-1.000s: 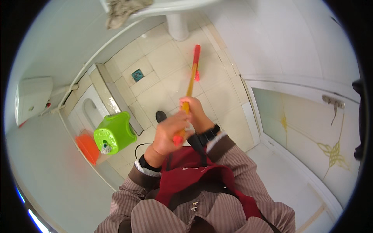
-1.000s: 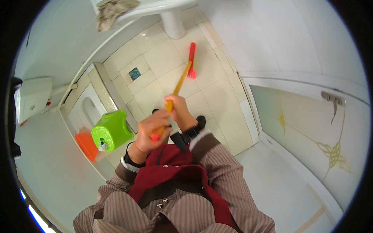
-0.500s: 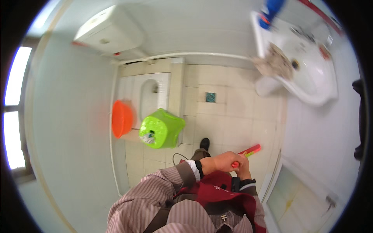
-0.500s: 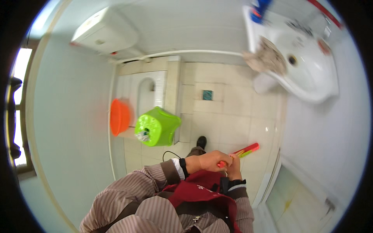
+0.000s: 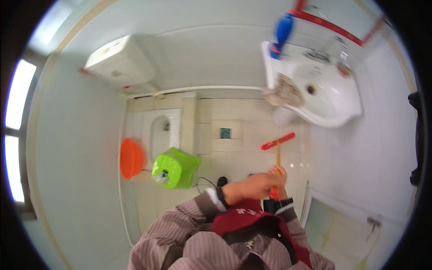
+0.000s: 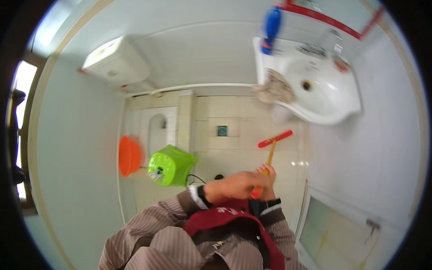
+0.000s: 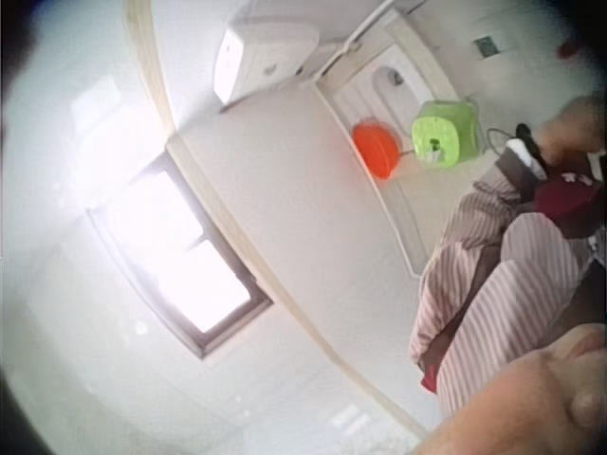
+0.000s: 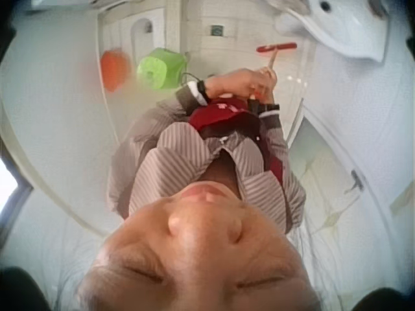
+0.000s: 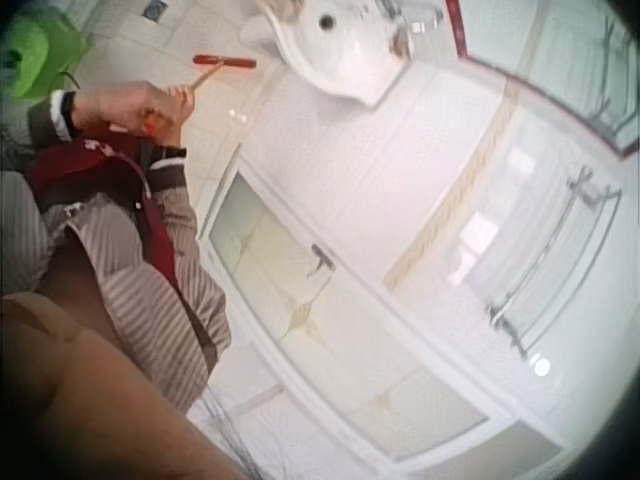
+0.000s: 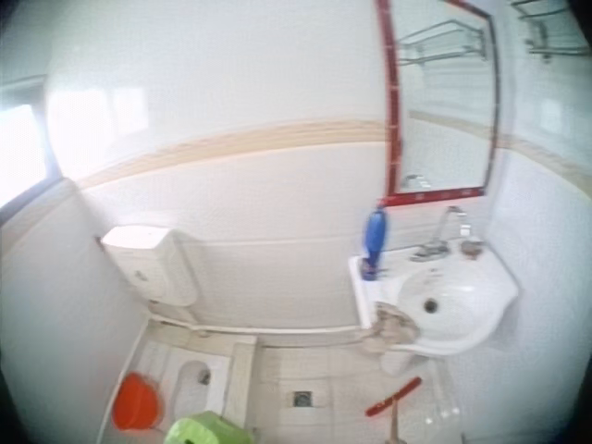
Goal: The person mops the tiled bathroom floor with a squeegee, then wipes the toilet cistern and window sill with a cloth. The person uses a bucket and a spray bottle during the cleaning process.
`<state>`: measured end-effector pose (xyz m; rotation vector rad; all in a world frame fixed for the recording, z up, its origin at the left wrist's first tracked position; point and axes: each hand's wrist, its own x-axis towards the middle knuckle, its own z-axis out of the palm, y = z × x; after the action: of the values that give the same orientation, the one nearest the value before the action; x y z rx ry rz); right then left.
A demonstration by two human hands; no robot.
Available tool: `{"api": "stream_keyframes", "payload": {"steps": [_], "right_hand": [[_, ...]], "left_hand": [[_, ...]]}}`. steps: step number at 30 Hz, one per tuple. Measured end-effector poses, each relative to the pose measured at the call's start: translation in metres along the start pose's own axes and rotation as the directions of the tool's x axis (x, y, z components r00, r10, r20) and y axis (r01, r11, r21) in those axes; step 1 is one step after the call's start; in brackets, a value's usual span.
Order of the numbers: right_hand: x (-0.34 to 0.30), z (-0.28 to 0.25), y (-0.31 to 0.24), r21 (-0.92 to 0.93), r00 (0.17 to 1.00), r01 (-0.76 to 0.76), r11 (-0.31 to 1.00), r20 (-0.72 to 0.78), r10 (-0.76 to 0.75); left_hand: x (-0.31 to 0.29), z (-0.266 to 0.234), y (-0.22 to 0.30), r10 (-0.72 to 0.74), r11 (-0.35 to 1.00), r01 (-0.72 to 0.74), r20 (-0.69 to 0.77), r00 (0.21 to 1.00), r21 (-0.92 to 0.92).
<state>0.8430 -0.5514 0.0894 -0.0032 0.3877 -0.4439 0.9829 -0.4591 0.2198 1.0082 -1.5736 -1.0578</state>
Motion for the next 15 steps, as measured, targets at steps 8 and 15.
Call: {"api": "stream_keyframes", "payload": {"steps": [8, 15], "right_hand": [[-0.025, 0.047, -0.154, -0.002, 0.766, 0.552, 0.834, -0.394, -0.508], [0.014, 0.0, -0.295, -0.028, 0.662, 0.555, 0.831, -0.591, -0.462]], "left_hand": [[-0.02, -0.019, 0.003, -0.319, 0.807, 0.434, -0.324, 0.891, 0.4], [-0.103, 0.008, -0.003, -0.575, 0.553, 0.772, -0.528, 0.625, 0.312]]}}
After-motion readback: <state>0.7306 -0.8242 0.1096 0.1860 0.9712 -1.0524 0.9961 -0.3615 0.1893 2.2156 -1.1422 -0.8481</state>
